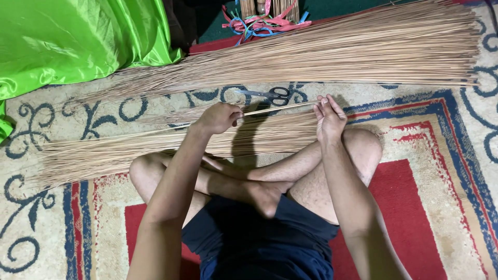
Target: Assembling and trimming palm leaf ribs to make a broom
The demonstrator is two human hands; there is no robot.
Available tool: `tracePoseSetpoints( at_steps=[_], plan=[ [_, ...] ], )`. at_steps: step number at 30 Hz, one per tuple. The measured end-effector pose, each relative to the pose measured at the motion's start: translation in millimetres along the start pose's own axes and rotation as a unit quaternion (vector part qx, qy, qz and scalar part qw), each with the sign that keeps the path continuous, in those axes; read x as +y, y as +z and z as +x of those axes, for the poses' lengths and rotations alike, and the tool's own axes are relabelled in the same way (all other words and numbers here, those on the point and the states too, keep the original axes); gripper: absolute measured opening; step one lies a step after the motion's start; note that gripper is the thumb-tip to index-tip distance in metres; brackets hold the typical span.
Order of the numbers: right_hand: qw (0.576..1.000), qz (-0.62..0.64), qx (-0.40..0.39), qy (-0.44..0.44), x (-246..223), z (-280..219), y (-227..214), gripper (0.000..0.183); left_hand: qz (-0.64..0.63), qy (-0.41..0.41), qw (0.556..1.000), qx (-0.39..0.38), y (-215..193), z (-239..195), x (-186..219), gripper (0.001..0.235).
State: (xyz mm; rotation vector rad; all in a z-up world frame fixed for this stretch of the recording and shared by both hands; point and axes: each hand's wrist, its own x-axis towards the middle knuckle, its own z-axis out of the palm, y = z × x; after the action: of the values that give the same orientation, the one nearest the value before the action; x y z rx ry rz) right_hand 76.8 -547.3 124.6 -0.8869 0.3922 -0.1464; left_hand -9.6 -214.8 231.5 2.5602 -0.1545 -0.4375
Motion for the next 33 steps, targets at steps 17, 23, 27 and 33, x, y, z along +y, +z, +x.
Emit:
tracePoseSetpoints(
  at_steps=[17, 23, 27, 33],
  plan=[
    [1.0, -0.014, 0.006, 0.019, 4, 14, -11, 0.026, -0.097, -0.042, 0.988, -0.109, 1, 3, -35, 0.027],
    [0.997, -0.074, 0.009, 0.008, -1, 3, -5, 0.031, -0.096, -0.036, 0.992, -0.072, 6, -7, -30, 0.026],
    [0.971, -0.222, 0.005, -0.089, -24, -22, 14, 0.054, -0.091, -0.01, 0.996, -0.013, 22, -1, -38, 0.024],
    [0.704, -0.443, -0.229, -0.505, -13, -49, 44, 0.035, 0.025, 0.049, 0.998, 0.026, 55, 17, -36, 0.015]
  ],
)
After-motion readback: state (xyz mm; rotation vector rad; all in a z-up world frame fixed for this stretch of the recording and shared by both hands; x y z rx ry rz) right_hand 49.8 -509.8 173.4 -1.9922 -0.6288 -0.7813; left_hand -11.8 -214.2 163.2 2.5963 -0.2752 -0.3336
